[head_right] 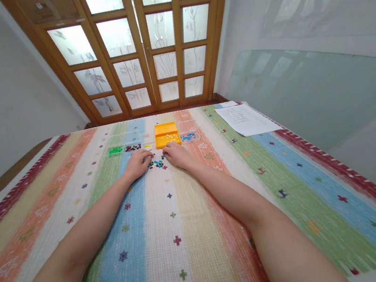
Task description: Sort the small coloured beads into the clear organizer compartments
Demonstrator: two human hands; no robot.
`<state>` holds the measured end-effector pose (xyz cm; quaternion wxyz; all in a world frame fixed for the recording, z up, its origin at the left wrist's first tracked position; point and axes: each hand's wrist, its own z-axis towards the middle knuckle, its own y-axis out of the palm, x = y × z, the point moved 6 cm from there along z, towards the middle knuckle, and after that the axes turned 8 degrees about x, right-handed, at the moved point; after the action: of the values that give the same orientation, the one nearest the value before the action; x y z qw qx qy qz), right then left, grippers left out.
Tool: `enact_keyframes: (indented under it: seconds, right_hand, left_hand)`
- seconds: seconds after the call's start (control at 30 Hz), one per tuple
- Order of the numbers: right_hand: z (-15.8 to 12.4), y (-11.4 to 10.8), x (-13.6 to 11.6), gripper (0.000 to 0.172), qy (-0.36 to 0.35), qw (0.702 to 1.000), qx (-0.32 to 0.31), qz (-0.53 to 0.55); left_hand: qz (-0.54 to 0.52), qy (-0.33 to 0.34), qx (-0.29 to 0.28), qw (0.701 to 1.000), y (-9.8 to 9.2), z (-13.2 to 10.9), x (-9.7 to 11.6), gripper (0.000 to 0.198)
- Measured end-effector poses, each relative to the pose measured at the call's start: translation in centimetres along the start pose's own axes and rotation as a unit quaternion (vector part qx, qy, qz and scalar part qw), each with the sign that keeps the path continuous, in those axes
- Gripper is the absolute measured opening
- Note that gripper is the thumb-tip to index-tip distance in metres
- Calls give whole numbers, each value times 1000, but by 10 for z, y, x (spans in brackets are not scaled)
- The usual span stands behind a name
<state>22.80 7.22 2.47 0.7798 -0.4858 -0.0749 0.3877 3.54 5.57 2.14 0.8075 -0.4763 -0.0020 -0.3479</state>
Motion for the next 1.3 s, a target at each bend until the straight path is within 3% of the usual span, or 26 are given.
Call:
enact_keyframes:
  seconds: [0.17,0.27,0.5,0.63,0.77,0.93,1.1,1.3]
  right_hand:
    - [1,-1,3,16,15,1000,9,7]
    - [2,-9,13,16,56,997,50,15]
    - [-1,-43,74,16,191,961,202,16]
    - [-8,-51,106,18,251,940,230,9]
    - [-13,-52,118,23,276,934,226,-13]
    - [-5,-45,98,26,217,957,192,-30]
    - [4,-25,44,21,73,993,91,12]
    - [1,-11,5,19,-17,999,13,40]
  left_hand:
    - [3,0,-5,1000,-1,0,2,25]
    - [4,1,-8,1000,-2,0,4,25]
    - [6,7,-17,1000,-2,-1,7,27]
    - [8,6,-11,1000,-3,-1,4,27]
    - [20,-8,-3,1000,-5,0,-1,29]
    - [28,-22,9,999,-6,0,-7,29]
    - [29,-32,12,999,-7,0,-9,27]
    - [13,-9,-3,1000,-5,0,0,25]
